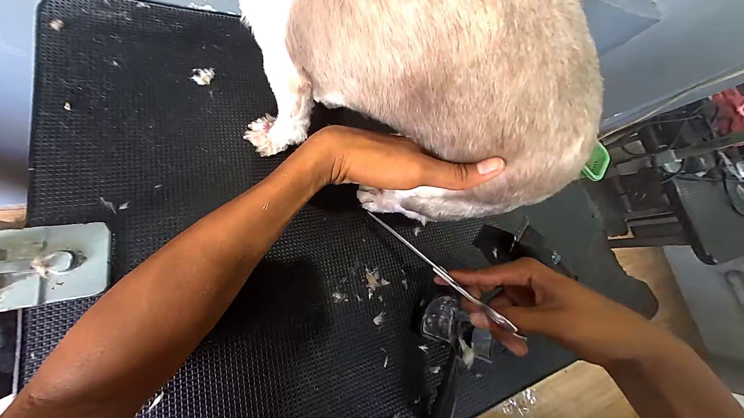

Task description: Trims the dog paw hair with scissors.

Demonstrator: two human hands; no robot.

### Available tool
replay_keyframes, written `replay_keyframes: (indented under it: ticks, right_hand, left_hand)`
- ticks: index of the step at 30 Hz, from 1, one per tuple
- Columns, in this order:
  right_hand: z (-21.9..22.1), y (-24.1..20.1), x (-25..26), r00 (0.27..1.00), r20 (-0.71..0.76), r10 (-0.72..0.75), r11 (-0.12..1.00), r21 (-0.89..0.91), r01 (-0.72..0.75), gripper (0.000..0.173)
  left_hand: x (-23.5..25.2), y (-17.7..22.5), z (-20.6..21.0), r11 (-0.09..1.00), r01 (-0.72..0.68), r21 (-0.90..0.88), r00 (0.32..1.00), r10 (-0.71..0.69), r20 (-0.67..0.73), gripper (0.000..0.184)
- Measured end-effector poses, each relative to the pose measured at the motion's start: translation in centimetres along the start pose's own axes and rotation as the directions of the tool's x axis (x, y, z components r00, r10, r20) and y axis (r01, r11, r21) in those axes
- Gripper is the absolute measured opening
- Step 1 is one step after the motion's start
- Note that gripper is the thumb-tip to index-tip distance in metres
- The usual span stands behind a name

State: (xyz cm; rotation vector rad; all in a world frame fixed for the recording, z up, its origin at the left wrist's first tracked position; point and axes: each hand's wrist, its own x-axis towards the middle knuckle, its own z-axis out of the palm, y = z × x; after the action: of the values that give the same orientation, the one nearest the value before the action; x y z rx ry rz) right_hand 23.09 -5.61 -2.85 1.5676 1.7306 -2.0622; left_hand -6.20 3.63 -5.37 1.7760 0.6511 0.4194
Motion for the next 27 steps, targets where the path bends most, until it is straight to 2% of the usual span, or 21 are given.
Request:
replay_keyframes:
  ticks: [7, 16, 23, 27]
  right_hand:
    - [0.6, -0.7, 1.1, 0.997, -0.053, 0.049, 0.998, 0.048, -0.047, 0.046]
    - [1.3, -0.4, 1.3, 0.999, -0.044, 0.005, 0.995, 0.1, -0.001, 0.045]
    - [1.3, 0.2, 1.1, 0.999, -0.007, -0.032, 0.988, 0.151, 0.032, 0.042]
    - [0.7, 0.6, 0.8, 0.999, 0.029, -0.02, 0.986, 0.168, 0.014, 0.041]
  left_hand:
    - [0.3, -0.3, 0.0, 0.999, -0.02, -0.036, 0.999, 0.021, 0.026, 0.056]
    - [0.8, -1.0, -0.1, 0.996, -0.071, -0.046, 0.995, 0.074, 0.073, 0.058]
    - [1.3, -1.7, 0.0, 0.994, -0.094, -0.059, 0.992, 0.099, 0.083, 0.06]
    - [1.4, -2.0, 0.3, 0.995, -0.052, -0.084, 0.998, 0.055, 0.041, 0.052]
